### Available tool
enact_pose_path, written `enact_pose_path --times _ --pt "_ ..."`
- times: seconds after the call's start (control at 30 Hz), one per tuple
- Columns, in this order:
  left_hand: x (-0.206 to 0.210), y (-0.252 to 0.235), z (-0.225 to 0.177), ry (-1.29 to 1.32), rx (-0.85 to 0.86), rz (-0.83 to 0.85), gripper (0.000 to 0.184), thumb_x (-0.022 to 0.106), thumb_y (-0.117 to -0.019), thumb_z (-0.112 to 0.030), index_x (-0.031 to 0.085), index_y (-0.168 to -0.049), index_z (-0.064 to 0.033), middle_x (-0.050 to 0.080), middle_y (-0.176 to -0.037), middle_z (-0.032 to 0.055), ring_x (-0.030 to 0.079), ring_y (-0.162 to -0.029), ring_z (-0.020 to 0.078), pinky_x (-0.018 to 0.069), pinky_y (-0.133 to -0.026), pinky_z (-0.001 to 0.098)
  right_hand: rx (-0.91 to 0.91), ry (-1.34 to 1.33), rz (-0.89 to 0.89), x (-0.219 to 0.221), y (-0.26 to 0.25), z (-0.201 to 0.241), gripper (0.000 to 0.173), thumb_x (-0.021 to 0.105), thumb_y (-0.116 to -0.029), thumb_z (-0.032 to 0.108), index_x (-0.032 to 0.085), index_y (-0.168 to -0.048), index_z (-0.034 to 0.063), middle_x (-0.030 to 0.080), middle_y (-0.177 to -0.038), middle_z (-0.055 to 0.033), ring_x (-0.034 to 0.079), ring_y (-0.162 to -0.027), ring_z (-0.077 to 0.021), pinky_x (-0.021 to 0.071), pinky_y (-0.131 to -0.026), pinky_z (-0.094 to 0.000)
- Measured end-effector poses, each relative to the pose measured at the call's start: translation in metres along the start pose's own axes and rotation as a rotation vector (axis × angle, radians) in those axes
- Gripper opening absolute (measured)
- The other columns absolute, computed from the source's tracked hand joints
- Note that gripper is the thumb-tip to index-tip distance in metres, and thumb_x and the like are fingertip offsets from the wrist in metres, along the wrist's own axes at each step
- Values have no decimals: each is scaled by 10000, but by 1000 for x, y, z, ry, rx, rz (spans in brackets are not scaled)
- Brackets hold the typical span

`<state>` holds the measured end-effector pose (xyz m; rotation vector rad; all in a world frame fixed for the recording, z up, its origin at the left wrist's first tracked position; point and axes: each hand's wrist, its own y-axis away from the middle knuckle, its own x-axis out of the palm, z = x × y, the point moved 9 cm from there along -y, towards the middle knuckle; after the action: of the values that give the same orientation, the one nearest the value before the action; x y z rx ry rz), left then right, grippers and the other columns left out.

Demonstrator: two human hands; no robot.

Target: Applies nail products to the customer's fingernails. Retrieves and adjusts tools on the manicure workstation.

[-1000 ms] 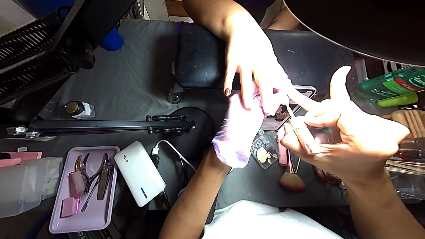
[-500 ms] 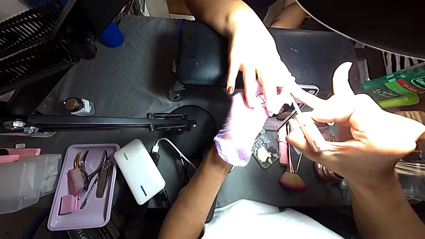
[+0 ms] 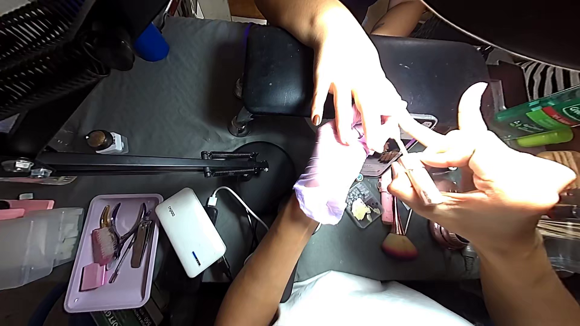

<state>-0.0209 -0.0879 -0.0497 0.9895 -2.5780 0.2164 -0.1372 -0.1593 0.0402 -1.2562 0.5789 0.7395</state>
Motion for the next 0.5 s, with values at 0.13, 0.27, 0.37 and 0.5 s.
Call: enact_pose_path --times 0.13,0.27,0.37,0.5 --pt "0 -1 -1 -1 -20 -9 156 513 -1019 -25 603 -1129 -89 594 -815 -22 554 -664 -13 472 -586 131 -11 -9 -2 -1 1 0 250 724 -900 212 601 -811 13 764 -975 -215 758 -951 -192 586 -866 -306" --pt "1 1 0 35 -18 17 166 498 -1034 -45 595 -1157 -101 604 -837 -25 567 -687 -18 477 -603 126 -34 -53 5 -1 0 1 237 718 -904 190 573 -828 18 767 -1018 -187 756 -1013 -201 555 -1020 -405" --pt "1 2 0 98 -14 20 143 502 -1031 -42 601 -1111 -110 594 -819 -37 559 -684 -25 472 -602 119 -27 -65 20 -1 2 0 232 716 -895 199 564 -855 28 764 -994 -169 744 -963 -154 568 -942 -326" --pt "-4 14 0 126 -42 27 131 494 -1048 -94 610 -1080 -145 582 -798 -54 548 -654 -35 456 -568 105 -33 -92 55 -1 4 -1 236 699 -892 205 542 -826 41 758 -973 -167 737 -901 -129 577 -875 -297"
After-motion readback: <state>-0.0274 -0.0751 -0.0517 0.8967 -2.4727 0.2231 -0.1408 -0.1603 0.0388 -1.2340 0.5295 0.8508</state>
